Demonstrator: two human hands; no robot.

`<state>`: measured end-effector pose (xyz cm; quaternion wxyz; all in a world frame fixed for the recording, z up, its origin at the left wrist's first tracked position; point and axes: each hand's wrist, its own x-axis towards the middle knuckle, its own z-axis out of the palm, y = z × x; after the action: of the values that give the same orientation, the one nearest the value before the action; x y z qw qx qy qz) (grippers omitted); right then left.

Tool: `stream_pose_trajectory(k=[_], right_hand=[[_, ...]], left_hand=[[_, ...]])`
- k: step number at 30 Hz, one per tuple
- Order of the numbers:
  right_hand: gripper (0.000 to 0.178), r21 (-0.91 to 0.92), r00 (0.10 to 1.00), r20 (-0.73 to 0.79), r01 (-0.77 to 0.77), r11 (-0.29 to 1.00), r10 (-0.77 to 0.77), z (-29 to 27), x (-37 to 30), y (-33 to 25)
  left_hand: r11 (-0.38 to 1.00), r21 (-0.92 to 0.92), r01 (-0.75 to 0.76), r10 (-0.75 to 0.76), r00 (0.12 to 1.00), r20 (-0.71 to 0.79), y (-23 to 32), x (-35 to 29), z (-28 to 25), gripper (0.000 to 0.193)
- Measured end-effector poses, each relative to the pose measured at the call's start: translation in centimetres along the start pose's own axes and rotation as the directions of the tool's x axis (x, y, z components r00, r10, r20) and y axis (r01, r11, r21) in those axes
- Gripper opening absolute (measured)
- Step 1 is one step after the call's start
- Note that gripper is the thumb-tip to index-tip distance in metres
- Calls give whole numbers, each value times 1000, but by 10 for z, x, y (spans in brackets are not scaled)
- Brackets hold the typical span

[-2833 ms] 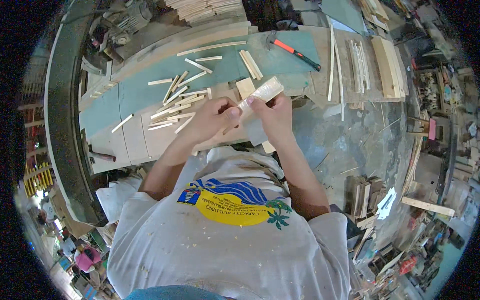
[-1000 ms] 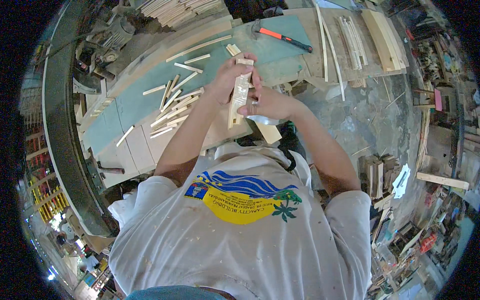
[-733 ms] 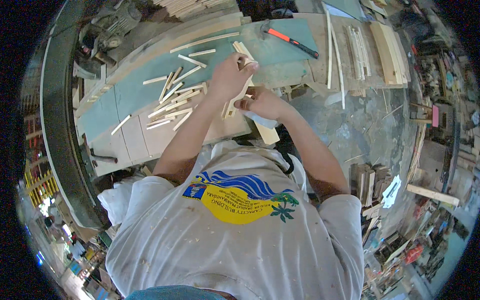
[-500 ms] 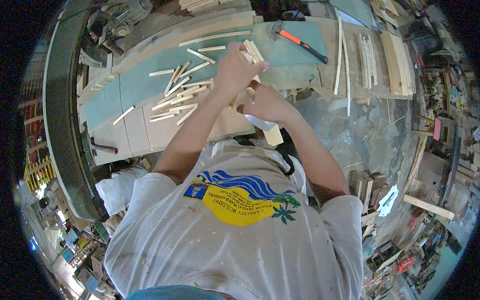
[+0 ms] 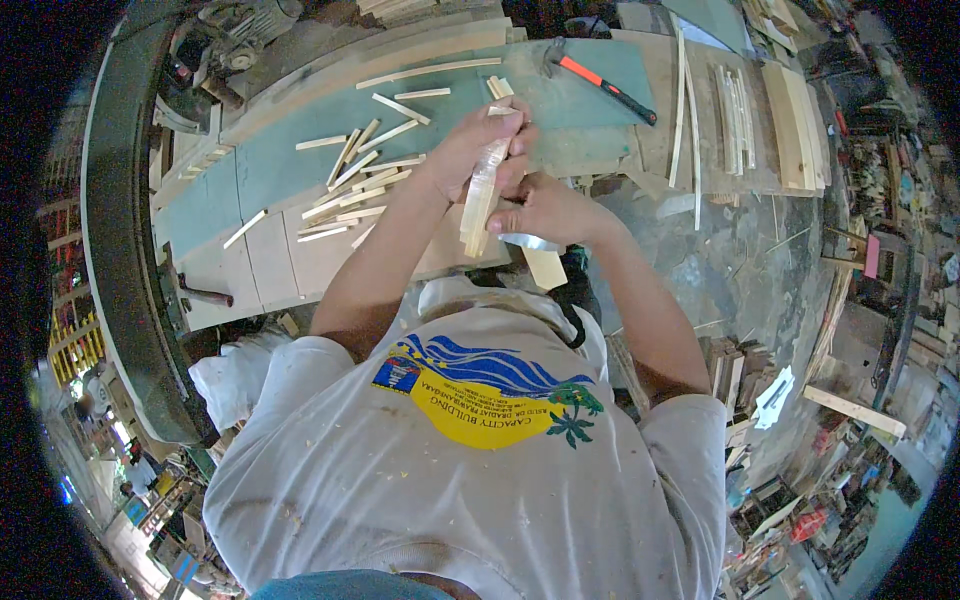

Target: The person sits on the floor assembling a small wooden frame, then moves to a workbench to bundle small wooden sticks. They align the sticks, wrap them with tape, and place the finished bundles on the table.

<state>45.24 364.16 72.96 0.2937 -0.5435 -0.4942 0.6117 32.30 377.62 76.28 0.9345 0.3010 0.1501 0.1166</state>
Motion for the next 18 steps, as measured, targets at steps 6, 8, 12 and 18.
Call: stream_pose_trajectory(k=[6, 8, 12, 18], right_hand=[[63, -141, 1000, -4, -10, 990, 10, -4, 3, -23], [62, -184, 998, -44, -46, 982, 38, 2, 3, -24], [57, -359, 963, -238, -210, 909, 129, 21, 19, -31], [57, -457, 957, -275, -215, 863, 93, 43, 22, -33]], left_hand=[[609, 793, 27, 340, 894, -291, 3, 5, -10, 26], [441, 888, 132, 354, 883, -307, 14, -4, 4, 31], [108, 964, 245, 509, 819, -265, 4, -1, -10, 44], [157, 952, 262, 522, 796, -305, -12, 6, -16, 42]])
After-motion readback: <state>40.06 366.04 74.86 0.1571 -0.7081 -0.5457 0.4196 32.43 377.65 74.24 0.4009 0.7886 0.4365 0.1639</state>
